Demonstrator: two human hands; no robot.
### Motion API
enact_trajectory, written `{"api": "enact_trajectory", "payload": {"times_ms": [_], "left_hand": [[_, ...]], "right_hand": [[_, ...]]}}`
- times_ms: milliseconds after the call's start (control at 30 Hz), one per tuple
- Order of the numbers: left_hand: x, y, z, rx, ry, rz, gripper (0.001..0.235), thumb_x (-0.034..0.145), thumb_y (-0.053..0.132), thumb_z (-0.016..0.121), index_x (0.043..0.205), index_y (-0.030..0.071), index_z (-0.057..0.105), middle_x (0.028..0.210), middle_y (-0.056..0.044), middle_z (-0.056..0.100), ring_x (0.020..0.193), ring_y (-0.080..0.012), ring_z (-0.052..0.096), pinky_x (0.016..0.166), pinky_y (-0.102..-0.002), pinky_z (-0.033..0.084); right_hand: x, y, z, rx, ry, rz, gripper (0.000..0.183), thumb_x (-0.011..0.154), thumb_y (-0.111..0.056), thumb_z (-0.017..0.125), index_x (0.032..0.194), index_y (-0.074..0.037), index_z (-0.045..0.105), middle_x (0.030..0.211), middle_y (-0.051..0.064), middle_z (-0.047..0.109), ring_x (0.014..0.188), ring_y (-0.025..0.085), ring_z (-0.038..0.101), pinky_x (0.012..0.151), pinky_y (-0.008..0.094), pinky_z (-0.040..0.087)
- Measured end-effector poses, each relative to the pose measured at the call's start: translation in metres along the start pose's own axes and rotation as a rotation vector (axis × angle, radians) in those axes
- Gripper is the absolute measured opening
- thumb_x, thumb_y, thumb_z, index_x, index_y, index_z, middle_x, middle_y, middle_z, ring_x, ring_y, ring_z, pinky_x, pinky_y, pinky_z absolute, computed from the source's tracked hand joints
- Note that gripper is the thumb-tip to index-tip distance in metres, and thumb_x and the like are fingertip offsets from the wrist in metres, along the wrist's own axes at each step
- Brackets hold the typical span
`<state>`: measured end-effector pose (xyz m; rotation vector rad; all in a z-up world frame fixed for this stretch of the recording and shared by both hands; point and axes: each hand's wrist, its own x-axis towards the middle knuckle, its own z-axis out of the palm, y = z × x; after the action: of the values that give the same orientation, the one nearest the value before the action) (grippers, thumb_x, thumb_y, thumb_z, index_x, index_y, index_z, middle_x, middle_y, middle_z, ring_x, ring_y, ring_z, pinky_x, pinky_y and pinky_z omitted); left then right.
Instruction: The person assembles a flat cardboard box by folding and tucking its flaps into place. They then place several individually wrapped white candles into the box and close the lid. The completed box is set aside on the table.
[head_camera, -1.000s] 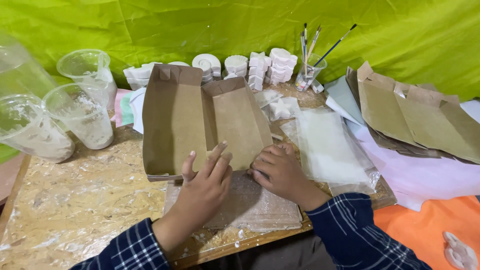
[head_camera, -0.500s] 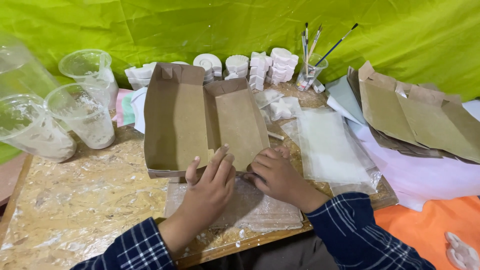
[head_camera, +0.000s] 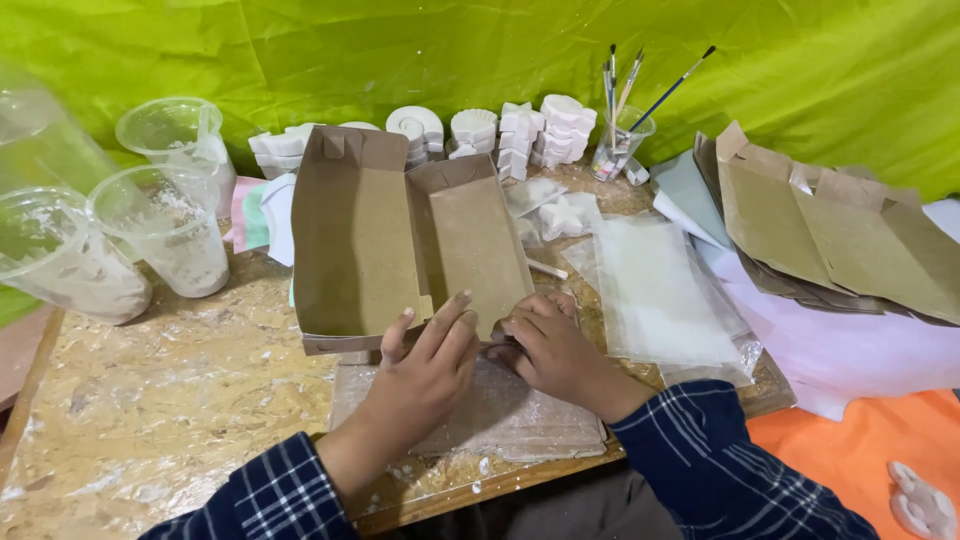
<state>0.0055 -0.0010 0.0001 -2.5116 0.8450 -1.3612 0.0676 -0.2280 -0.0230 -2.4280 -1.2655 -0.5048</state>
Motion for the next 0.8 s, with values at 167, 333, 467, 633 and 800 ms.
{"api": "enact_trajectory", "payload": {"times_ms": [167, 333, 467, 633, 800], "left_hand": [[-0.001, -0.005, -0.003, 0.032, -0.041, -0.004, 0.012, 0.092, 0.011, 0.060, 0.095, 0.021, 0.066, 0.123, 0.002, 0.062, 0.134, -0.0166, 0.056, 0.114, -0.046, 0.014], [-0.002, -0.005, -0.004, 0.059, -0.129, -0.024, 0.009, 0.090, 0.019, 0.065, 0.098, 0.023, 0.067, 0.124, 0.001, 0.062, 0.135, -0.0197, 0.054, 0.110, -0.045, 0.015], [-0.006, 0.003, 0.006, -0.024, -0.053, 0.041, 0.015, 0.091, 0.009, 0.060, 0.100, 0.017, 0.070, 0.125, -0.003, 0.062, 0.130, -0.0208, 0.058, 0.106, -0.044, 0.025], [-0.001, 0.003, -0.002, 0.001, -0.010, 0.083, 0.012, 0.094, 0.017, 0.064, 0.102, 0.023, 0.070, 0.121, 0.004, 0.065, 0.127, -0.0146, 0.059, 0.114, -0.042, 0.014], [-0.006, 0.001, -0.011, 0.026, -0.039, 0.011, 0.019, 0.089, 0.023, 0.066, 0.106, 0.029, 0.072, 0.146, 0.002, 0.059, 0.147, -0.0256, 0.041, 0.120, -0.057, -0.001]], "right_hand": [[0.003, -0.002, -0.005, 0.066, 0.042, -0.009, 0.008, 0.090, -0.011, 0.070, 0.095, -0.008, 0.065, 0.086, 0.003, 0.064, 0.094, 0.024, 0.052, 0.084, 0.038, 0.039], [0.003, -0.003, -0.006, 0.059, 0.074, -0.015, 0.012, 0.087, -0.014, 0.076, 0.095, -0.011, 0.068, 0.085, 0.001, 0.065, 0.090, 0.022, 0.053, 0.085, 0.038, 0.036], [0.002, -0.005, -0.008, 0.056, 0.057, -0.089, 0.008, 0.087, -0.005, 0.070, 0.092, -0.006, 0.063, 0.088, 0.006, 0.064, 0.093, 0.025, 0.052, 0.084, 0.038, 0.040], [0.002, -0.004, -0.006, 0.054, 0.080, -0.125, 0.012, 0.091, -0.004, 0.070, 0.088, -0.005, 0.058, 0.086, 0.008, 0.060, 0.090, 0.025, 0.051, 0.082, 0.038, 0.038], [-0.002, 0.007, -0.002, 0.070, 0.014, 0.097, 0.017, 0.087, -0.016, 0.075, 0.098, -0.010, 0.064, 0.090, 0.007, 0.060, 0.093, 0.023, 0.052, 0.080, 0.036, 0.038]]}}
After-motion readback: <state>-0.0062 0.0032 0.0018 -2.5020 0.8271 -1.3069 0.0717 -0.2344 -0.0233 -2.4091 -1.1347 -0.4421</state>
